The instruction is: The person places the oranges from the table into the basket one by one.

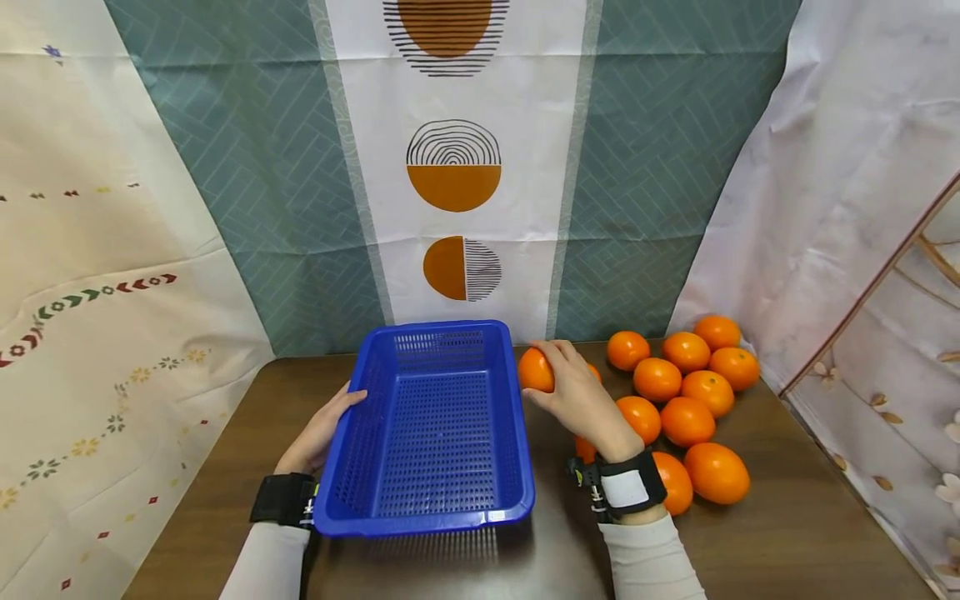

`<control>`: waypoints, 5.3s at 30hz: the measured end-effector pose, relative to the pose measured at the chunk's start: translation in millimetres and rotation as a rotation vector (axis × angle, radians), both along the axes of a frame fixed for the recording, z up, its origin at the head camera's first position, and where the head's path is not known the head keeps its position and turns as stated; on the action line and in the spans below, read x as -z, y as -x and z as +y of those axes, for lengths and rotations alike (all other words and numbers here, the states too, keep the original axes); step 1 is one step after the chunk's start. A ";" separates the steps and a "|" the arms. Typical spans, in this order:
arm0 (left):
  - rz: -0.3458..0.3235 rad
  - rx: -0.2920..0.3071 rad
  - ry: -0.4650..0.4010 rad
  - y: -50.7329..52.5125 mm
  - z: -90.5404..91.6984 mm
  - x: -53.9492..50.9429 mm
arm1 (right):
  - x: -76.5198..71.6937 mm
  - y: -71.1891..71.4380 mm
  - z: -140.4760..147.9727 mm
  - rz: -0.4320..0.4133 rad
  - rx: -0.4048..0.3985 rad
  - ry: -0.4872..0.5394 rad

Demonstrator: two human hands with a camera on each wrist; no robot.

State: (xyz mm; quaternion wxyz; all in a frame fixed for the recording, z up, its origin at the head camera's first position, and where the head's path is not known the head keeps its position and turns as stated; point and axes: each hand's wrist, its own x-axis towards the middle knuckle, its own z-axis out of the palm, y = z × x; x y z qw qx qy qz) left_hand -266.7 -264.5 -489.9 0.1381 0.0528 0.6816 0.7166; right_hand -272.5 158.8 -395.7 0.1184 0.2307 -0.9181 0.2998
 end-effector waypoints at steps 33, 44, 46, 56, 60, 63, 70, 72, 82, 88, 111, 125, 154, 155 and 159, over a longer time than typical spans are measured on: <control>0.019 -0.022 -0.061 1.8 3.9 0.7 | -70.5 64.7 -116.8 -0.081 -0.317 -0.050; 0.005 -0.009 -0.080 1.3 5.9 3.5 | -54.8 77.4 -157.1 -0.155 -0.359 -0.054; 0.006 -0.006 -0.079 1.2 6.0 3.7 | -49.9 79.8 -161.3 -0.164 -0.366 -0.055; 0.021 -0.011 -0.063 -0.4 4.8 0.2 | -28.8 90.3 -172.8 -0.215 -0.394 -0.069; 0.022 0.001 -0.057 0.0 4.7 0.1 | -17.3 94.5 -177.4 -0.231 -0.389 -0.081; 0.021 -0.002 -0.051 0.5 4.5 0.7 | -7.3 98.3 -181.8 -0.245 -0.391 -0.083; 0.009 0.011 -0.073 1.5 5.9 2.8 | 14.0 106.1 -189.4 -0.310 -0.378 -0.090; 0.015 0.020 -0.079 2.3 6.5 3.5 | 18.6 107.8 -190.9 -0.322 -0.367 -0.093; 0.004 -0.002 -0.076 -1.5 4.4 1.6 | 35.6 109.6 -203.5 -0.337 -0.367 -0.131; -0.017 -0.023 -0.100 -3.7 5.0 -2.4 | 41.0 108.1 -206.3 -0.329 -0.352 -0.155; -0.040 0.000 -0.096 -4.8 8.3 0.9 | 74.0 98.0 -225.7 -0.247 -0.245 -0.252; -0.038 0.005 -0.094 -8.4 6.2 0.4 | 61.8 98.7 -218.7 -0.294 -0.236 -0.316; 0.005 -0.011 -0.111 -3.4 7.3 1.8 | -31.4 92.7 -150.0 -0.302 -0.295 0.173; 0.008 -0.006 -0.106 -3.4 6.8 2.0 | -34.5 90.9 -145.8 -0.303 -0.292 0.188; 0.012 0.006 -0.099 -4.2 5.7 2.5 | -44.7 84.4 -129.6 -0.286 -0.262 0.239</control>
